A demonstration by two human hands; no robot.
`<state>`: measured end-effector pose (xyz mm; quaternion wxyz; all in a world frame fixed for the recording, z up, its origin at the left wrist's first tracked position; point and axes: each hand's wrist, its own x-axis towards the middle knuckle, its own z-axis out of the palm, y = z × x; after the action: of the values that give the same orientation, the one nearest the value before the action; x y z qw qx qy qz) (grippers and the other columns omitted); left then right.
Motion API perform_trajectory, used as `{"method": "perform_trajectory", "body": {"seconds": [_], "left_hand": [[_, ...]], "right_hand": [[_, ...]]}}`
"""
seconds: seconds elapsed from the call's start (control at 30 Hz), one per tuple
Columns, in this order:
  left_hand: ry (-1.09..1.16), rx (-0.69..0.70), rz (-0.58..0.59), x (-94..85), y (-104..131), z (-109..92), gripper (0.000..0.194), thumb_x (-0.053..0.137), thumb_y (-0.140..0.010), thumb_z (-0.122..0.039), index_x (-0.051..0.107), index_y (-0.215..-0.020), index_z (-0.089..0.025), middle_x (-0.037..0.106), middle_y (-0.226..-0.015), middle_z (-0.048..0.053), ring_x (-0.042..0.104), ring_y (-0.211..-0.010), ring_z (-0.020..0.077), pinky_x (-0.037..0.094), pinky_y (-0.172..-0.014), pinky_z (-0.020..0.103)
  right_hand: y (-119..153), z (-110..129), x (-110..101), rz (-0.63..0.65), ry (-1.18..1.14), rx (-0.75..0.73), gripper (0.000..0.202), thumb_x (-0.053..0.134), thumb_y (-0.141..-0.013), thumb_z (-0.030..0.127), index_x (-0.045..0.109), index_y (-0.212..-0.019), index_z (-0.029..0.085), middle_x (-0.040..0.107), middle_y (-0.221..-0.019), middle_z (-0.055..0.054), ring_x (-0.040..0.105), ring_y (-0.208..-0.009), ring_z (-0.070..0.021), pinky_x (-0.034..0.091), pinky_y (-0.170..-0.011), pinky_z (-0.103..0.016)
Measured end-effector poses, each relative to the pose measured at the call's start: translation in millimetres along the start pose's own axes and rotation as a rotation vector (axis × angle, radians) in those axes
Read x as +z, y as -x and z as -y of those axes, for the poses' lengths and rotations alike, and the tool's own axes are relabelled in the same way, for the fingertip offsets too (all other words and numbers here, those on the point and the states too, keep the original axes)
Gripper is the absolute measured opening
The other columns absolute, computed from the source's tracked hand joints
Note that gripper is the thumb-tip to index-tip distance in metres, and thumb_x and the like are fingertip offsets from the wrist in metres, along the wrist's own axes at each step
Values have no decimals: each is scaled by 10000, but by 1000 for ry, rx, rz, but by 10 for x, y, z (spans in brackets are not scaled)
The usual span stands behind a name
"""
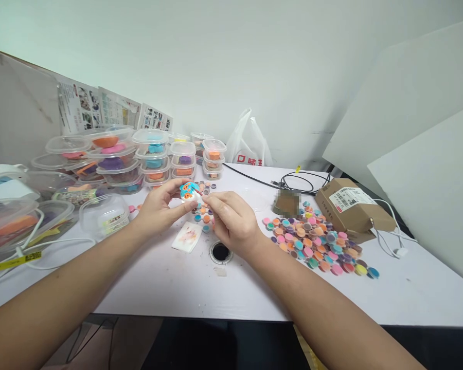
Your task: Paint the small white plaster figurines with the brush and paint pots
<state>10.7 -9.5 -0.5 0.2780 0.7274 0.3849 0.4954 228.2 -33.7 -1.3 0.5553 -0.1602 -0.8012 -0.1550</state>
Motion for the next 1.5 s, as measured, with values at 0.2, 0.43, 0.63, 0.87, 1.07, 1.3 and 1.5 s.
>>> {"method": "perform_trajectory", "body": {"seconds": [0.2, 0.43, 0.63, 0.87, 1.07, 1.3, 1.5], "left_hand": [[-3, -18, 0, -7, -2, -25, 562, 791, -810, -512, 647, -1284, -245, 755, -1154, 59, 703, -1060, 246, 532, -968, 391], [1, 4, 2, -20, -3, -20, 548, 791, -817, -494, 652, -1284, -242, 749, -1181, 62, 698, -1065, 243, 533, -964, 388], [3, 23, -4, -9, -8, 25, 534, 791, -826, -472, 628, -1283, -248, 733, -1196, 72, 692, -1092, 257, 535, -979, 421], [0, 104, 32, 17, 8, 45, 502, 782, -847, -421, 614, -1294, -269, 695, -1261, 77, 671, -1168, 262, 545, -1012, 413], [21, 167, 95, 8, 6, 38, 485, 766, -872, -360, 602, -1322, -286, 688, -1291, 70, 672, -1178, 240, 546, -1042, 393], [21, 162, 105, 12, 3, 61, 489, 767, -875, -341, 590, -1330, -301, 682, -1291, 62, 667, -1181, 231, 546, -1039, 392], [28, 164, 102, 19, 11, 54, 484, 768, -872, -346, 590, -1319, -295, 681, -1295, 69, 664, -1194, 241, 544, -1050, 416]], "right_hand": [[-10, 17, -25, 43, -4, -88, 426, 524, -935, 17, 603, -1326, 163, 748, -1030, -143, 718, -949, -222, 637, -766, -379], [-31, 14, -12, 23, -17, -102, 419, 536, -912, -9, 613, -1306, 112, 744, -1027, -174, 717, -947, -240, 631, -765, -381], [-59, 116, -40, -49, -56, 58, 335, 552, -927, 15, 690, -1177, 189, 771, -934, -91, 735, -848, -185, 637, -726, -330], [-105, 155, 70, -247, -497, 879, 190, 628, -988, 324, 759, -951, 191, 786, -809, -32, 750, -699, -130, 651, -679, -263], [-53, -2, 73, -243, -610, 1085, 286, 689, -931, 451, 757, -936, 174, 776, -809, -42, 731, -700, -132, 640, -686, -280], [-75, 28, 42, -276, -665, 1049, 286, 683, -934, 469, 759, -942, 193, 771, -818, -30, 720, -709, -126, 634, -709, -289], [-88, 42, 59, -219, -537, 1023, 297, 668, -943, 463, 752, -938, 178, 775, -817, -44, 728, -701, -139, 633, -688, -296]]}}
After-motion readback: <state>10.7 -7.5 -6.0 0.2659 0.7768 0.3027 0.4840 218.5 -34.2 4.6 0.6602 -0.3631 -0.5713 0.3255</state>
